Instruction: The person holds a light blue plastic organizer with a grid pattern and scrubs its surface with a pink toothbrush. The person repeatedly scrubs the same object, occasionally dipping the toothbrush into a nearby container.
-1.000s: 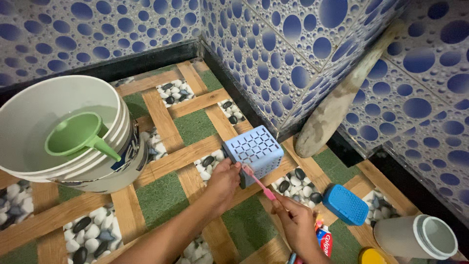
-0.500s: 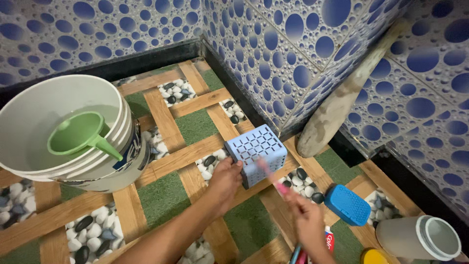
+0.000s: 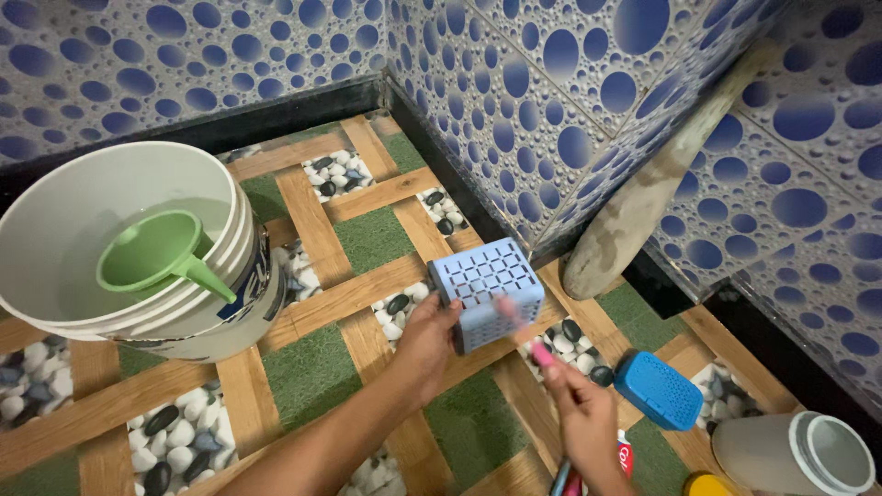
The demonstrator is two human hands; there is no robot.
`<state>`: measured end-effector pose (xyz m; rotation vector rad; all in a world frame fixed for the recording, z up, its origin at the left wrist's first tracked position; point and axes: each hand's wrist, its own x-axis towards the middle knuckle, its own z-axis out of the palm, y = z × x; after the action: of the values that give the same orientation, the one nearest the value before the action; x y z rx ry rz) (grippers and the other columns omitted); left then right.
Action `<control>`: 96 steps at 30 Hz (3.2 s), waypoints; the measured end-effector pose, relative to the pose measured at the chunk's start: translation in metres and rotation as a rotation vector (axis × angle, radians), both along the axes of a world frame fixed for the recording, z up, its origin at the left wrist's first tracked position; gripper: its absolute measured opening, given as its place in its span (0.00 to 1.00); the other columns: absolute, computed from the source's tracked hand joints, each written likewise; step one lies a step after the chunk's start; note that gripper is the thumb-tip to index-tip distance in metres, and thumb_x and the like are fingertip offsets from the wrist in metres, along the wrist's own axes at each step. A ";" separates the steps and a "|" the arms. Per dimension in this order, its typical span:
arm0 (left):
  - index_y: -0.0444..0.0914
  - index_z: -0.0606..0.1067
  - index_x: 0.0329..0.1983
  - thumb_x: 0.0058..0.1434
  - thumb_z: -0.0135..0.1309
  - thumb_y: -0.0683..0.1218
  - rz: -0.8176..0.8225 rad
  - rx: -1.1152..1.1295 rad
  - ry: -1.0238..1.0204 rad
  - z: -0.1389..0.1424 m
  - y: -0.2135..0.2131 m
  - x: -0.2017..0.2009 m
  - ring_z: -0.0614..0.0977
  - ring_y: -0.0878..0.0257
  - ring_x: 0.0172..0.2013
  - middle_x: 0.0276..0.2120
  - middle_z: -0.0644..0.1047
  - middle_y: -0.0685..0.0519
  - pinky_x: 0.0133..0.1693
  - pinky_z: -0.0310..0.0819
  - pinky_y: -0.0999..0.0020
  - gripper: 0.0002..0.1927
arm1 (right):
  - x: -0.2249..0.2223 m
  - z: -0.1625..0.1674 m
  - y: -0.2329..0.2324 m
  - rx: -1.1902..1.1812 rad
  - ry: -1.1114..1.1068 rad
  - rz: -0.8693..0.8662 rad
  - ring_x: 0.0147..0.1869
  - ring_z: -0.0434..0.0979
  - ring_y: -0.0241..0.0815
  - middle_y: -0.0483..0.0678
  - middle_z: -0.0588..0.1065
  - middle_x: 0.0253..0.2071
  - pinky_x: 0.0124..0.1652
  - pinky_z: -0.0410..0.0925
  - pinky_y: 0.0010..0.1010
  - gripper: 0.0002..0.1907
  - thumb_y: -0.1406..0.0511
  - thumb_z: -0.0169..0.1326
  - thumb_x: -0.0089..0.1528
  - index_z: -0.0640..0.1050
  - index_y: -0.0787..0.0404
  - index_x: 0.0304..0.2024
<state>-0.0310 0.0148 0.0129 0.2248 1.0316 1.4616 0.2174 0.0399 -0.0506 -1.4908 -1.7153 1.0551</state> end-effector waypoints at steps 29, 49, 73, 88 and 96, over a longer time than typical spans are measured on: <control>0.36 0.69 0.58 0.70 0.44 0.46 -0.011 0.029 -0.017 -0.001 -0.001 -0.001 0.79 0.57 0.53 0.54 0.78 0.49 0.57 0.71 0.57 0.16 | 0.002 -0.003 0.002 -0.022 0.030 -0.079 0.24 0.62 0.32 0.42 0.70 0.21 0.25 0.56 0.27 0.18 0.60 0.53 0.67 0.83 0.58 0.56; 0.32 0.67 0.59 0.74 0.44 0.45 -0.015 0.159 -0.054 -0.008 0.003 -0.002 0.77 0.53 0.47 0.46 0.75 0.44 0.54 0.73 0.53 0.15 | -0.011 -0.001 -0.021 0.241 -0.106 0.133 0.25 0.67 0.29 0.40 0.73 0.20 0.27 0.61 0.24 0.17 0.59 0.56 0.66 0.83 0.58 0.54; 0.36 0.68 0.60 0.69 0.44 0.46 -0.040 0.033 -0.021 0.013 0.000 -0.004 0.77 0.55 0.57 0.55 0.77 0.48 0.61 0.67 0.55 0.18 | 0.000 -0.001 0.002 0.201 0.004 -0.054 0.21 0.65 0.25 0.41 0.78 0.24 0.21 0.58 0.24 0.15 0.60 0.55 0.67 0.83 0.59 0.51; 0.36 0.70 0.57 0.70 0.44 0.46 -0.025 0.058 -0.039 0.004 0.005 -0.005 0.79 0.56 0.51 0.51 0.78 0.47 0.57 0.71 0.54 0.15 | -0.007 0.002 -0.007 0.066 0.035 -0.004 0.26 0.65 0.30 0.41 0.70 0.23 0.27 0.60 0.25 0.18 0.59 0.54 0.68 0.83 0.58 0.57; 0.34 0.69 0.56 0.71 0.44 0.45 -0.011 0.063 -0.055 0.000 0.005 -0.009 0.80 0.56 0.51 0.51 0.78 0.47 0.58 0.71 0.52 0.14 | -0.002 0.018 0.008 -0.055 -0.003 -0.199 0.17 0.73 0.30 0.43 0.75 0.18 0.17 0.61 0.28 0.16 0.58 0.53 0.66 0.81 0.54 0.54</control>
<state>-0.0397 0.0196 0.0130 0.2336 0.9391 1.4841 0.2156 0.0477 -0.0323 -1.6598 -1.5143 1.0013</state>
